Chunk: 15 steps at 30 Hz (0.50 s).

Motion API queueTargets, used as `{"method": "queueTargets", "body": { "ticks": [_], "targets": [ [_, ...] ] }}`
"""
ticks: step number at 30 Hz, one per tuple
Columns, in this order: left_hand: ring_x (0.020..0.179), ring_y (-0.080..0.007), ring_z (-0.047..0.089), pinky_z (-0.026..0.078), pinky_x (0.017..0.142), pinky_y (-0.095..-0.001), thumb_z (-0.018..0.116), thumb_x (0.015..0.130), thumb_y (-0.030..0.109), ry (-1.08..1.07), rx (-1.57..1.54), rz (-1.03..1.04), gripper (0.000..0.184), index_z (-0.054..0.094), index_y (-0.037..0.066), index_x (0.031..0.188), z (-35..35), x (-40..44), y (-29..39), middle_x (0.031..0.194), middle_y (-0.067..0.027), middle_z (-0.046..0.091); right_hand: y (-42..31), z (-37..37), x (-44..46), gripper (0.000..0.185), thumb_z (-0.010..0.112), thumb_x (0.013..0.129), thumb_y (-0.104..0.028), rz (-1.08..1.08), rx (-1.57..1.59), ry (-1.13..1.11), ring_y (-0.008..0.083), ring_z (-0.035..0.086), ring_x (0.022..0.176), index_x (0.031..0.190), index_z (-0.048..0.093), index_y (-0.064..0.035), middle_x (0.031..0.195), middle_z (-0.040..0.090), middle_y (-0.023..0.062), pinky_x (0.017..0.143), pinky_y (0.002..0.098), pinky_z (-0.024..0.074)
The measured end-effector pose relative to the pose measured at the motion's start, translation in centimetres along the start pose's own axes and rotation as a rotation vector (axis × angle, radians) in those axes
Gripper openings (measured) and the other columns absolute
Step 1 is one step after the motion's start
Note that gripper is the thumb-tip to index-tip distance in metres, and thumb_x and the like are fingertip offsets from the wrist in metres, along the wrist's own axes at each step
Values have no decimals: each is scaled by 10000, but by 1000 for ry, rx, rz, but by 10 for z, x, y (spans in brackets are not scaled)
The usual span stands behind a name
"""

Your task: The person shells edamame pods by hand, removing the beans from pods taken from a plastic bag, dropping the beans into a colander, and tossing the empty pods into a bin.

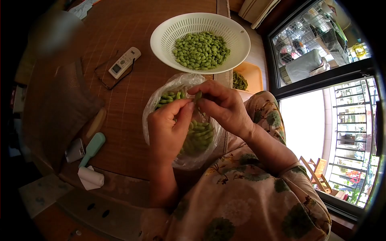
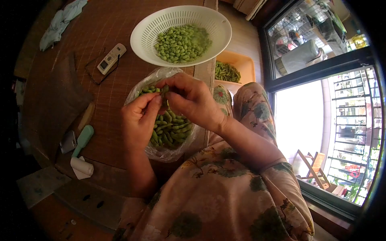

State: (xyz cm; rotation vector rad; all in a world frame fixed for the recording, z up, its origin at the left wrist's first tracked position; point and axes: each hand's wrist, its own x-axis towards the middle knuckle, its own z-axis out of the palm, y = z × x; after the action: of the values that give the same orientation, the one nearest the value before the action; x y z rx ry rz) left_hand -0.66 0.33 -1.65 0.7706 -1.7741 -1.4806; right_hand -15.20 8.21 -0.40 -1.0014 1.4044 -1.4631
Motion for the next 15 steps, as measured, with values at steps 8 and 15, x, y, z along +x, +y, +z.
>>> {"method": "queueTargets", "body": {
  "ticks": [8, 15],
  "targets": [
    [719, -117, 659, 541, 643, -236, 616, 927, 81, -38, -23, -89, 188, 662, -79, 1016, -5, 1, 5, 833, -69, 685, 1, 2, 2, 267, 495, 884, -4, -3, -35, 26, 39, 488, 610, 1117, 620, 27, 755, 571, 0, 525, 199, 396],
    [649, -105, 650, 526, 587, -223, 609, 928, 100, 8, -207, -222, 177, 667, -62, 966, -7, 3, 7, 786, -64, 675, -8, -2, 3, 308, 477, 909, -13, 145, 16, -53, 72, 591, 801, 1175, 627, 22, 857, 639, 34, 705, 218, 477]
  ]
}}
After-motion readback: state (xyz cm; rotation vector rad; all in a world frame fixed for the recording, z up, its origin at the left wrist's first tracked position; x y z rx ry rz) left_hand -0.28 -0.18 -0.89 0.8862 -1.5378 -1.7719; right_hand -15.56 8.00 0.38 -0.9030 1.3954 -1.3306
